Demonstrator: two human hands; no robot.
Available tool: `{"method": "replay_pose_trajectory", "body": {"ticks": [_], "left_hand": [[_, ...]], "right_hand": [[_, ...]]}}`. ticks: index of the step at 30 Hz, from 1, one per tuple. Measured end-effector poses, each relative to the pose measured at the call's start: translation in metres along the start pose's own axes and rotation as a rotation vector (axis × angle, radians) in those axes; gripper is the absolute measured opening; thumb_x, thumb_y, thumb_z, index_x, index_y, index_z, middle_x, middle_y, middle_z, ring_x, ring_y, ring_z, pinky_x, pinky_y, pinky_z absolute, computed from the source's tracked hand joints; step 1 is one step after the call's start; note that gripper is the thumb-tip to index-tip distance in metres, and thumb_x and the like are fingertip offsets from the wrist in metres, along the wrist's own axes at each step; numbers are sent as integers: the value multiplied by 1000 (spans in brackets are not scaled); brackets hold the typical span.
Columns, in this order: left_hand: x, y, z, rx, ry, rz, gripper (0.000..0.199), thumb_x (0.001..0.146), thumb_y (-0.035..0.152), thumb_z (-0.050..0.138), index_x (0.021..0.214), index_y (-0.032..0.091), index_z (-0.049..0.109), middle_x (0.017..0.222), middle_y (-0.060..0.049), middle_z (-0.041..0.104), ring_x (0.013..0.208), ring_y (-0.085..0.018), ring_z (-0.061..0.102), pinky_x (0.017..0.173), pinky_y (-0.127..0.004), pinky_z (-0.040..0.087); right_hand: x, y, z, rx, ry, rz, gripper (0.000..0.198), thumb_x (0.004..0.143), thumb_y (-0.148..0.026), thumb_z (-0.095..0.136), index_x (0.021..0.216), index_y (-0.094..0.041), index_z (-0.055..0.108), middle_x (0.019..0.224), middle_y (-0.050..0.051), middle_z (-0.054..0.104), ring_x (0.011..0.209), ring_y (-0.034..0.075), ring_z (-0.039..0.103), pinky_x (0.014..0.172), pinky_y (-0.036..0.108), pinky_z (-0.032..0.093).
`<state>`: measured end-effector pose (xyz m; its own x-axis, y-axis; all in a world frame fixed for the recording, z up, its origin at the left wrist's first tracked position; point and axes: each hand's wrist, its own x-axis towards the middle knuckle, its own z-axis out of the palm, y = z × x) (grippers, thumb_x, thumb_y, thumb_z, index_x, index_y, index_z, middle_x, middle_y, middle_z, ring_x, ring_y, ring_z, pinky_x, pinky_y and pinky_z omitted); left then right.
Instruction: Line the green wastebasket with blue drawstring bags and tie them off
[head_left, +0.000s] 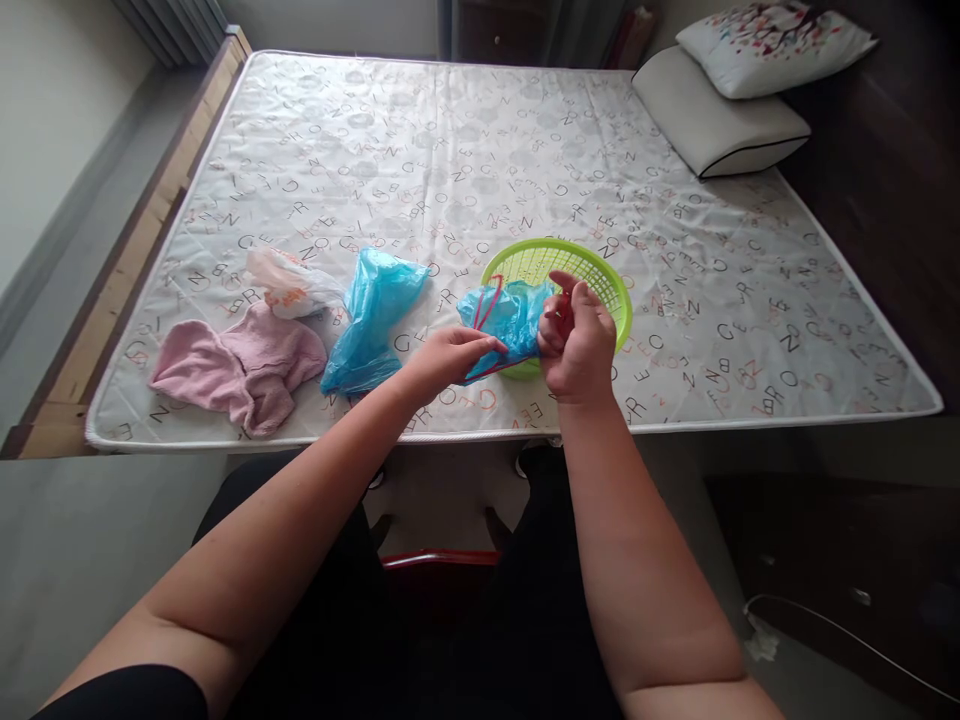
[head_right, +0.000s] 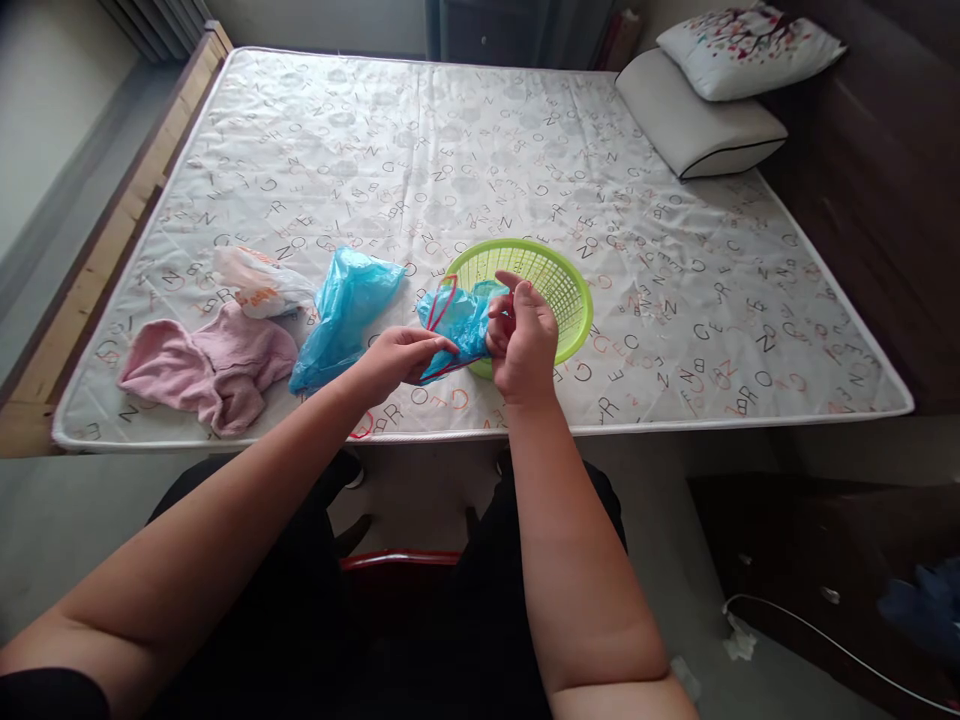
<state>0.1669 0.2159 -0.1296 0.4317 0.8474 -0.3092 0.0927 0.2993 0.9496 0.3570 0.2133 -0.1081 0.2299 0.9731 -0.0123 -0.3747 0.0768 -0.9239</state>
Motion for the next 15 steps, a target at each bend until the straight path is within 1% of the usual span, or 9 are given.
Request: {"method": "replay_pose_trajectory", "body": {"ticks": [2, 4, 6, 8, 9, 10, 12, 13, 15], "left_hand": [[0, -2, 1, -64, 65, 68, 33, 91, 49, 77, 100, 18, 87, 54, 7, 34, 50, -8, 27, 49, -25, 19], [-2, -1, 3, -85, 88, 176, 33, 91, 47, 79, 107, 19, 87, 57, 6, 39, 53, -9, 31, 51, -25, 23], [-3, 2, 7, -65, 66, 245, 40, 90, 46, 81, 122, 21, 84, 60, 6, 42, 55, -10, 34, 54, -26, 27], [-2, 3, 13, -9, 8, 262, 50, 87, 43, 85, 132, 22, 80, 61, 7, 41, 57, -10, 35, 56, -26, 29], [-1, 3, 17, 18, -17, 267, 49, 86, 42, 86, 130, 22, 80, 62, 7, 42, 58, -11, 35, 57, -26, 30], [0, 2, 19, 40, -37, 270, 44, 85, 43, 86, 122, 20, 82, 63, 7, 44, 60, -11, 37, 58, -26, 31], [3, -2, 23, 66, -60, 250, 33, 84, 47, 86, 100, 17, 82, 68, 4, 51, 64, -11, 41, 60, -26, 33], [4, -4, 22, 69, -58, 222, 34, 84, 49, 85, 91, 16, 80, 69, 2, 53, 64, -11, 41, 60, -26, 33], [4, -7, 19, 73, -38, 131, 37, 85, 53, 83, 85, 16, 76, 67, 2, 53, 61, -10, 40, 57, -26, 32]], "right_hand": [[2, -5, -3, 7, -44, 18, 34, 99, -58, 69, 117, -30, 72, 73, -6, 57, 45, 7, 35, 40, 27, 31], [3, -8, -3, 7, -75, 38, 28, 99, -52, 70, 118, -31, 74, 77, -5, 59, 47, 7, 37, 42, 27, 34], [2, -10, 0, 20, -105, 52, 24, 98, -48, 72, 117, -33, 75, 79, -5, 60, 49, 7, 38, 43, 26, 35], [-3, -11, 6, 39, -146, 65, 22, 97, -47, 74, 114, -33, 76, 78, -5, 59, 49, 7, 38, 43, 26, 35], [-5, -12, 9, 46, -173, 77, 22, 96, -47, 76, 113, -33, 76, 77, -5, 59, 49, 7, 38, 43, 26, 35], [-8, -12, 12, 50, -205, 94, 22, 95, -47, 77, 112, -33, 77, 76, -5, 58, 49, 7, 37, 43, 26, 35], [-12, -12, 15, 50, -270, 130, 23, 94, -47, 79, 110, -31, 77, 73, -5, 57, 50, 8, 36, 43, 26, 34], [-13, -13, 15, 51, -292, 140, 23, 93, -47, 79, 110, -31, 77, 72, -5, 55, 50, 8, 36, 43, 25, 34], [-11, -13, 10, 73, -290, 129, 23, 92, -45, 80, 110, -31, 77, 70, -6, 51, 50, 8, 35, 43, 25, 33]]}}
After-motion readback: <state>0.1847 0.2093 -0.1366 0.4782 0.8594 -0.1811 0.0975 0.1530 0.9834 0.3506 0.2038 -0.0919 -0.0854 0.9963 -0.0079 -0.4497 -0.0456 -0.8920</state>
